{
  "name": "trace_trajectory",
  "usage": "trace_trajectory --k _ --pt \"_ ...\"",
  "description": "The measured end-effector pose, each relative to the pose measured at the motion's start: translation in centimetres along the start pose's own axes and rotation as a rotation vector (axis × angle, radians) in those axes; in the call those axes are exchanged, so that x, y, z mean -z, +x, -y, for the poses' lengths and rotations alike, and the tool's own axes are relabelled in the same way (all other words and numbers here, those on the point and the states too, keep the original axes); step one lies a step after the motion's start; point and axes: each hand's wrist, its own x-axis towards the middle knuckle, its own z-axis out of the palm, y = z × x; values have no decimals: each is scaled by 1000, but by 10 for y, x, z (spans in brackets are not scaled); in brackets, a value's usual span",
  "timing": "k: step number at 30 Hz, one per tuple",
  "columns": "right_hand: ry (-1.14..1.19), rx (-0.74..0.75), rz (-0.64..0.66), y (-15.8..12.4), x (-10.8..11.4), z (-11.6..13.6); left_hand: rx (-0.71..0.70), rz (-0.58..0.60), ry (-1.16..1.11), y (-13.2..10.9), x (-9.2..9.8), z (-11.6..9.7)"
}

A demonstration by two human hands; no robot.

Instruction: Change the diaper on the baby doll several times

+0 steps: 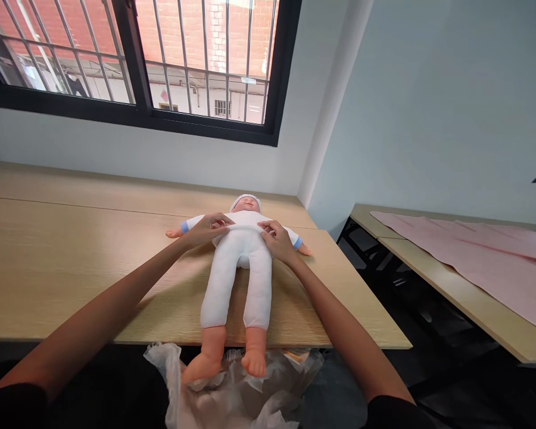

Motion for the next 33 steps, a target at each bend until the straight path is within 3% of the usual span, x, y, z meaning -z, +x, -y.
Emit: trace_trajectory --k 11,17,21,23,29,33 --pt "-41 130 134 -11 0 31 -151 27 22 -11 -16 -38" --pt "80 22 192 -17 4 44 -47 145 -118 -25 -11 -46" --pt "278 -22 -50 -10 9 38 -42 -125 -255 -24 -3 -42" --pt "265 -12 -75 -8 9 34 -47 -172 -194 -23 -3 -39" --pt "-45 11 339 -16 -3 38 112 162 76 -34 -19 -37" --pt "-148 10 479 -25 -6 47 130 207 17 -45 -29 -41"
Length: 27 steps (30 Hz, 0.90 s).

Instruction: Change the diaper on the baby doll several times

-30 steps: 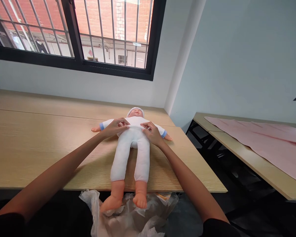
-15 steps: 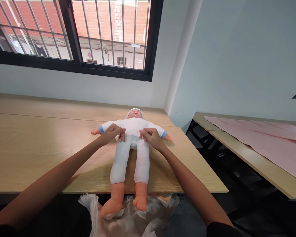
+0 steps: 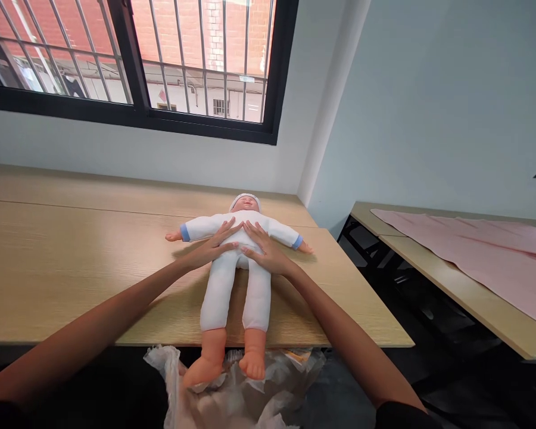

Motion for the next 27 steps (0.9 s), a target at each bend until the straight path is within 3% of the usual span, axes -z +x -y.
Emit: trace_trajectory --k 4,8,10,13,15,17,20,22,27 --pt "-18 51 63 -23 2 9 -43 31 -58 -19 7 -2" --pt "212 39 175 -57 17 6 -64 137 -325 -42 39 0" --pt "357 -50 19 -68 29 -1 -71 -1 -522 -48 55 2" --pt "434 -226 -249 -67 38 -14 78 -224 -456 -42 64 8" --pt "449 -329 -269 -58 34 -19 254 -199 -339 -32 57 13" --pt "442 -383 -198 -46 24 -17 340 -94 -309 -20 42 18" --pt "355 -367 -118 -29 5 -6 280 -77 -322 -5 13 18" --pt "281 -369 -130 -25 -7 3 230 -74 -353 -3 -2 13" --pt "143 -356 -161 -48 -28 24 248 -9 -399 -29 -15 -7"
